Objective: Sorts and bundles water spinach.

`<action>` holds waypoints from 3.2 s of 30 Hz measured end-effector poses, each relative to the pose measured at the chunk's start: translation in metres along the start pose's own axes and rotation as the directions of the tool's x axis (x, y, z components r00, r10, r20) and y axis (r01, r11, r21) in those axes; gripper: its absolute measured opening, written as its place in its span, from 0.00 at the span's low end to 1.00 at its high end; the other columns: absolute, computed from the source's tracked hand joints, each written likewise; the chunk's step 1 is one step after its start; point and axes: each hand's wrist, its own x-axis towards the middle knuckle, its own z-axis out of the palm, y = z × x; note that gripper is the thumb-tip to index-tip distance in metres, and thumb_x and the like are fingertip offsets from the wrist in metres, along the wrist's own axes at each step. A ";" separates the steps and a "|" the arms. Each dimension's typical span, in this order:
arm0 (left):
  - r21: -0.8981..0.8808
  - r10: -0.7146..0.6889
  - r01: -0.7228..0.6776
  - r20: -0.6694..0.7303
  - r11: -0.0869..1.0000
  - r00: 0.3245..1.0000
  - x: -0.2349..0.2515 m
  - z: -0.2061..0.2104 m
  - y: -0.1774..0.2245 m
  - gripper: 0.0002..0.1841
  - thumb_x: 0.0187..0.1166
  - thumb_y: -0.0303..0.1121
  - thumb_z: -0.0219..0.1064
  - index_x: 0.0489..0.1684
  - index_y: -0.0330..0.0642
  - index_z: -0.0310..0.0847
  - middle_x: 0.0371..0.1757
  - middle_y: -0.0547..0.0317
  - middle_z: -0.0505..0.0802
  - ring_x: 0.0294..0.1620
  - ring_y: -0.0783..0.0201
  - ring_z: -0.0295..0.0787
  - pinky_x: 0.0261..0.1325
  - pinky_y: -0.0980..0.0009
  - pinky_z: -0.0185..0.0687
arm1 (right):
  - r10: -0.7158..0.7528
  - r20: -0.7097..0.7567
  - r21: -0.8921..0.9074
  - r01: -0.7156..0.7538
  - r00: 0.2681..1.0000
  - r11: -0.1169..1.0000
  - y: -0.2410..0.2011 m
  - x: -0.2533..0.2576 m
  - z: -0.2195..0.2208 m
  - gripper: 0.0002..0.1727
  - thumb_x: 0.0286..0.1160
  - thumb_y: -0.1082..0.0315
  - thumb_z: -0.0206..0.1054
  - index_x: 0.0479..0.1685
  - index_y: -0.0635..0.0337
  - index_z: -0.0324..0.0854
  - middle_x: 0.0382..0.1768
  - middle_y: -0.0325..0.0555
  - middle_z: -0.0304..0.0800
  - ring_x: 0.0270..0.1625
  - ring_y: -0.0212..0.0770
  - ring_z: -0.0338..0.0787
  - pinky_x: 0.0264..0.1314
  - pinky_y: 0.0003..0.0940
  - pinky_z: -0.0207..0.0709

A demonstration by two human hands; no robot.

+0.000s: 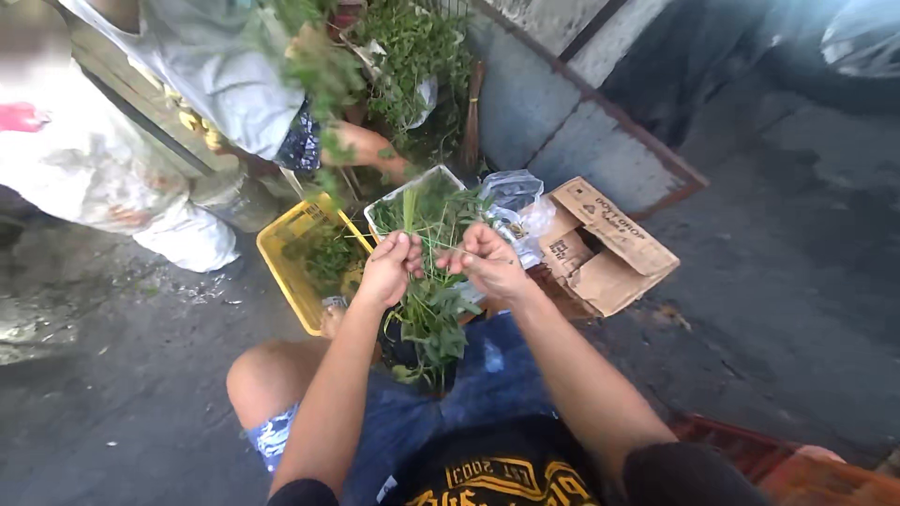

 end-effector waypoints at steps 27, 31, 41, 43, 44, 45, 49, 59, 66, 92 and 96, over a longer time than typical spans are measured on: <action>-0.279 0.179 -0.126 0.174 0.952 0.968 -0.020 0.016 -0.009 0.11 0.90 0.42 0.57 0.59 0.51 0.81 0.31 0.61 0.85 0.31 0.65 0.83 0.44 0.63 0.85 | 0.030 -0.120 0.428 0.025 0.992 0.903 0.004 -0.009 0.020 0.14 0.80 0.49 0.69 0.62 0.23 0.84 0.74 0.35 0.84 0.57 0.39 0.91 0.57 0.37 0.85; 0.442 0.411 -0.441 0.167 0.781 0.896 -0.018 0.016 -0.004 0.13 0.90 0.32 0.58 0.58 0.38 0.88 0.34 0.58 0.92 0.33 0.68 0.86 0.41 0.70 0.86 | -0.054 -0.036 -0.291 0.041 0.998 0.956 -0.055 0.041 0.031 0.29 0.71 0.69 0.73 0.68 0.46 0.63 0.59 0.49 0.94 0.48 0.42 0.95 0.48 0.36 0.88; 0.047 0.283 -0.287 0.081 0.957 0.956 -0.018 0.012 -0.006 0.12 0.90 0.32 0.56 0.59 0.42 0.83 0.30 0.61 0.86 0.30 0.68 0.81 0.40 0.68 0.82 | 0.074 -0.132 0.222 -0.043 0.989 0.974 0.001 -0.006 0.020 0.06 0.79 0.60 0.71 0.48 0.36 0.83 0.41 0.34 0.91 0.42 0.33 0.88 0.51 0.36 0.82; -0.031 0.332 -0.331 0.152 0.943 0.931 -0.016 0.016 -0.016 0.10 0.88 0.34 0.61 0.58 0.44 0.85 0.33 0.61 0.88 0.34 0.69 0.83 0.43 0.69 0.83 | 0.113 -0.177 0.408 -0.031 0.978 0.912 0.000 0.002 0.025 0.13 0.80 0.53 0.70 0.60 0.27 0.83 0.57 0.35 0.92 0.47 0.34 0.89 0.52 0.34 0.83; 0.057 0.394 -0.408 0.167 0.911 0.904 -0.015 0.016 -0.018 0.11 0.88 0.34 0.62 0.58 0.43 0.86 0.34 0.60 0.90 0.35 0.69 0.85 0.43 0.70 0.83 | 0.101 -0.184 0.380 -0.024 0.978 0.925 -0.006 0.008 0.030 0.17 0.81 0.52 0.69 0.67 0.26 0.80 0.63 0.38 0.91 0.50 0.36 0.90 0.54 0.35 0.83; 0.209 0.466 -0.497 0.182 0.842 0.866 -0.015 0.016 -0.019 0.12 0.88 0.34 0.62 0.58 0.39 0.87 0.36 0.59 0.92 0.36 0.70 0.86 0.43 0.70 0.85 | 0.075 -0.194 0.288 -0.017 0.978 0.958 -0.015 0.015 0.034 0.22 0.81 0.53 0.69 0.73 0.27 0.75 0.66 0.42 0.90 0.52 0.39 0.91 0.58 0.37 0.83; 0.791 0.629 -0.564 0.316 0.239 0.710 -0.014 0.008 -0.001 0.13 0.88 0.36 0.62 0.60 0.45 0.90 0.42 0.60 0.94 0.39 0.70 0.90 0.46 0.67 0.91 | -0.208 -0.120 -0.677 0.073 0.971 0.733 -0.056 0.036 0.040 0.39 0.56 0.69 0.84 0.72 0.54 0.71 0.42 0.38 0.97 0.46 0.38 0.94 0.55 0.38 0.90; 0.297 0.398 -0.397 0.060 0.868 0.915 -0.022 0.020 -0.008 0.12 0.88 0.29 0.59 0.60 0.37 0.86 0.35 0.59 0.89 0.33 0.69 0.84 0.40 0.70 0.83 | 0.080 -0.256 0.522 0.068 0.963 0.850 0.000 0.000 0.043 0.08 0.81 0.58 0.69 0.54 0.34 0.86 0.42 0.34 0.91 0.38 0.33 0.87 0.46 0.33 0.84; 0.672 0.675 -0.630 0.257 0.389 0.691 -0.012 0.015 -0.012 0.14 0.89 0.36 0.60 0.59 0.41 0.89 0.44 0.58 0.92 0.43 0.69 0.89 0.50 0.67 0.89 | -0.008 -0.315 0.150 0.059 0.949 0.987 -0.043 0.024 0.047 0.31 0.75 0.65 0.71 0.79 0.38 0.69 0.54 0.52 0.94 0.49 0.43 0.94 0.57 0.38 0.87; 0.881 0.308 -0.462 0.469 -0.102 0.828 -0.026 0.027 0.011 0.15 0.91 0.43 0.57 0.60 0.50 0.88 0.46 0.58 0.93 0.46 0.59 0.92 0.50 0.54 0.89 | 0.157 0.040 -0.997 0.051 0.987 -0.065 -0.057 -0.001 0.025 0.15 0.87 0.54 0.61 0.54 0.53 0.88 0.45 0.40 0.95 0.53 0.41 0.93 0.67 0.53 0.81; 0.907 0.259 -0.422 0.411 -0.015 0.874 -0.028 0.038 0.004 0.17 0.91 0.42 0.55 0.62 0.45 0.87 0.53 0.57 0.95 0.55 0.59 0.94 0.61 0.54 0.89 | 0.146 0.030 -0.999 0.026 0.989 0.030 -0.054 -0.011 0.012 0.20 0.86 0.45 0.60 0.56 0.48 0.88 0.47 0.37 0.95 0.53 0.37 0.92 0.67 0.50 0.80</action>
